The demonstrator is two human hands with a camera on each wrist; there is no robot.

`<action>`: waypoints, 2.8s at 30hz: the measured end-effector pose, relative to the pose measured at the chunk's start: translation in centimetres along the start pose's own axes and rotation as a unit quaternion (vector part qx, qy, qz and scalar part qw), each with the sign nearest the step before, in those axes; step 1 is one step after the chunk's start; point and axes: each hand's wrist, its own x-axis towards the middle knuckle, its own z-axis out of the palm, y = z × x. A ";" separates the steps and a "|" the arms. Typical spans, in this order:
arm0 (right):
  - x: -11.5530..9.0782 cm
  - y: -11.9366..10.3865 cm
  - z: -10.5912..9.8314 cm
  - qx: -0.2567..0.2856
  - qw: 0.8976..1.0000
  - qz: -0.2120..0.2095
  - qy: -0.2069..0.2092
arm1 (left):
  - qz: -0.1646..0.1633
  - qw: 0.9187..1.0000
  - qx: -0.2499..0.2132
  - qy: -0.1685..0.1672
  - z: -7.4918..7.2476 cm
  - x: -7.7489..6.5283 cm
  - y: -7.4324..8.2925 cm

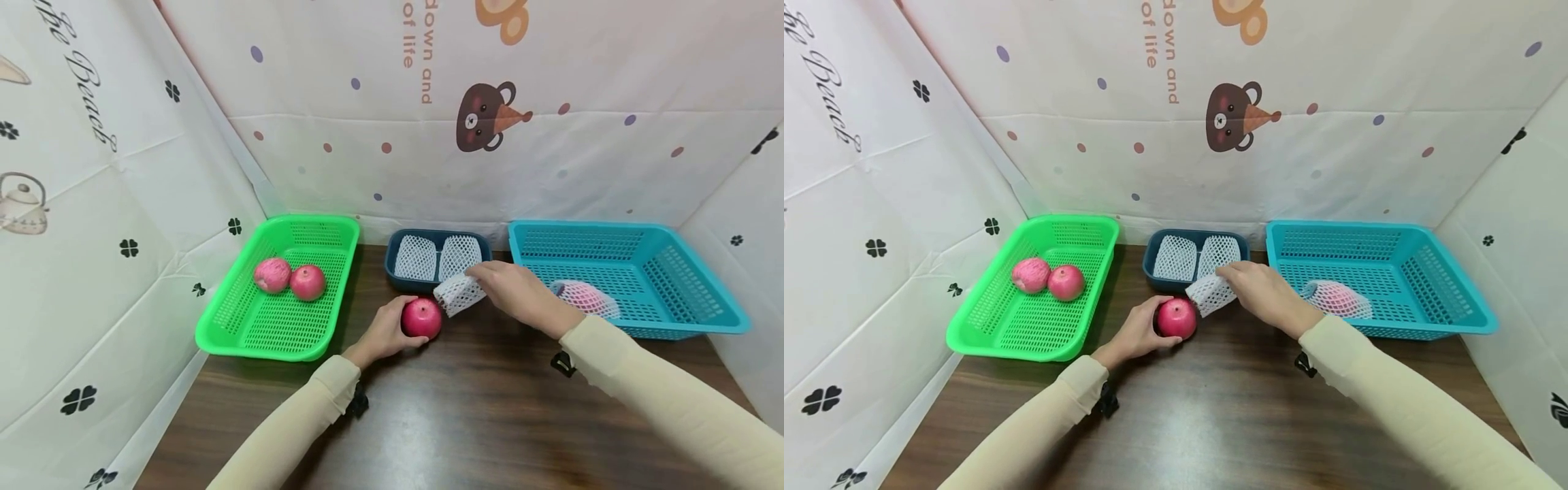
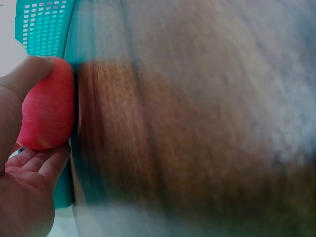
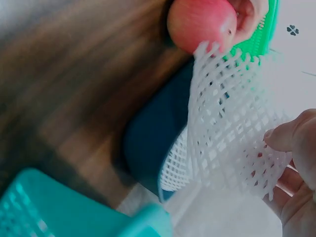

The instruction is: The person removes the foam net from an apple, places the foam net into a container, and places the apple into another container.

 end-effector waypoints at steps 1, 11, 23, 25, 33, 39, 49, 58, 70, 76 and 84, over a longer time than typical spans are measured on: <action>0.2 0.0 -0.3 -0.002 1.000 -0.002 -0.007 | -0.003 1.000 0.000 -0.002 0.0 0.0 0.0; 2.7 0.8 -1.6 0.014 0.998 -0.017 -0.051 | -0.009 1.000 -0.003 -0.003 -0.2 -0.1 -0.1; 5.6 1.0 -0.9 0.056 0.997 0.026 -0.054 | -0.028 0.999 0.004 -0.016 -0.4 -0.3 0.2; 6.1 1.1 -0.6 0.059 0.996 0.034 -0.060 | -0.027 1.000 0.005 -0.015 -0.4 -0.3 0.2; 7.8 1.8 1.1 0.088 0.992 0.057 -0.065 | -0.015 1.000 0.009 -0.011 -0.3 -0.2 0.2; 8.7 2.3 2.5 0.146 0.984 0.084 -0.059 | -0.026 0.999 0.011 -0.019 -0.2 0.0 0.3; 9.8 2.3 4.6 0.207 0.971 0.118 -0.030 | -0.020 0.999 0.016 -0.020 0.0 0.3 0.5; 10.5 2.3 6.2 0.236 0.954 0.181 -0.036 | -0.012 1.000 0.015 -0.020 0.0 0.5 0.4; 10.7 2.0 7.9 0.243 0.943 0.204 -0.101 | -0.018 0.999 0.010 -0.028 -0.1 0.5 0.3; 10.8 2.0 8.1 0.185 0.956 0.185 -0.129 | -0.014 0.999 0.016 -0.024 -0.2 0.4 0.2; 11.2 2.0 8.2 0.106 0.971 0.164 -0.136 | -0.013 0.999 0.019 -0.024 -0.4 0.4 0.0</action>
